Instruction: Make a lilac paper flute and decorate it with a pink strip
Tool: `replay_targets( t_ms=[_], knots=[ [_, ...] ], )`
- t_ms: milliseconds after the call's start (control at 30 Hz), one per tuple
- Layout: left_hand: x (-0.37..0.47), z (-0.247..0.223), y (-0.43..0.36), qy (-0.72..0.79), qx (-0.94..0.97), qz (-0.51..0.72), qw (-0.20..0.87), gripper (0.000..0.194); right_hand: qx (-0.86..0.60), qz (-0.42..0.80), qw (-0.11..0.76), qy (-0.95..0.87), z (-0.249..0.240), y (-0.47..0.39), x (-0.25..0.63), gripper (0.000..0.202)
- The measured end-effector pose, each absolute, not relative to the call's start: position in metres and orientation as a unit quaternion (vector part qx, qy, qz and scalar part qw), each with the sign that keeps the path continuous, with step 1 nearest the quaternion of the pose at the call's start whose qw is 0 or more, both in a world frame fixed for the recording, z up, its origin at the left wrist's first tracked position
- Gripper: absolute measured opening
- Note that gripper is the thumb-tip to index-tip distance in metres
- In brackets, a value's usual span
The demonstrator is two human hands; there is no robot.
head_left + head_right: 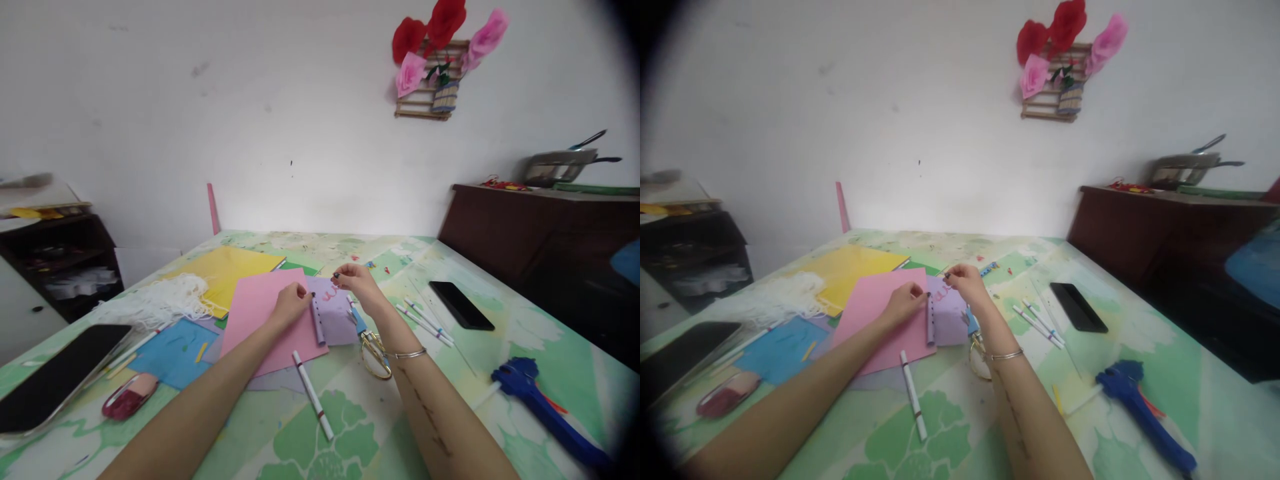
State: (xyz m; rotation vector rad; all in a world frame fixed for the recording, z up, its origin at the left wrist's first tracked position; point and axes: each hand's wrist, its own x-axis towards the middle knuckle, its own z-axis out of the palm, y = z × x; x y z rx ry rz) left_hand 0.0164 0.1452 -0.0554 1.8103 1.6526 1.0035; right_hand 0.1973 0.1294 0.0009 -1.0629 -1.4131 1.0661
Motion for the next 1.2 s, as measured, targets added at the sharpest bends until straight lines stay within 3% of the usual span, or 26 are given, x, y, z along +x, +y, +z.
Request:
replay_targets(
  t_ms=[167,333,600,867,1200],
  knots=[
    [0.027,-0.065,0.14,0.637,0.691,0.296,0.17,0.035,-0.455,0.459,0.539,-0.54,0.0,0.132,0.2,0.009],
    [0.033,-0.064,0.139,0.628,0.707,0.279,0.164,0.019,-0.448,0.461,0.551,-0.532,0.0,0.132,0.198,0.01],
    [0.028,-0.024,0.13,0.566,0.704,0.407,0.134,0.009,-0.409,0.439,0.6,-0.529,0.013,0.122,0.188,0.016],
    [0.027,0.012,0.103,0.467,0.739,0.484,-0.037,0.014,-0.347,0.398,0.677,-0.513,0.041,0.09,0.166,0.019],
    [0.035,0.014,0.09,0.408,0.764,0.462,-0.194,0.018,-0.344,0.337,0.719,-0.501,0.048,0.078,0.16,0.012]
  ],
)
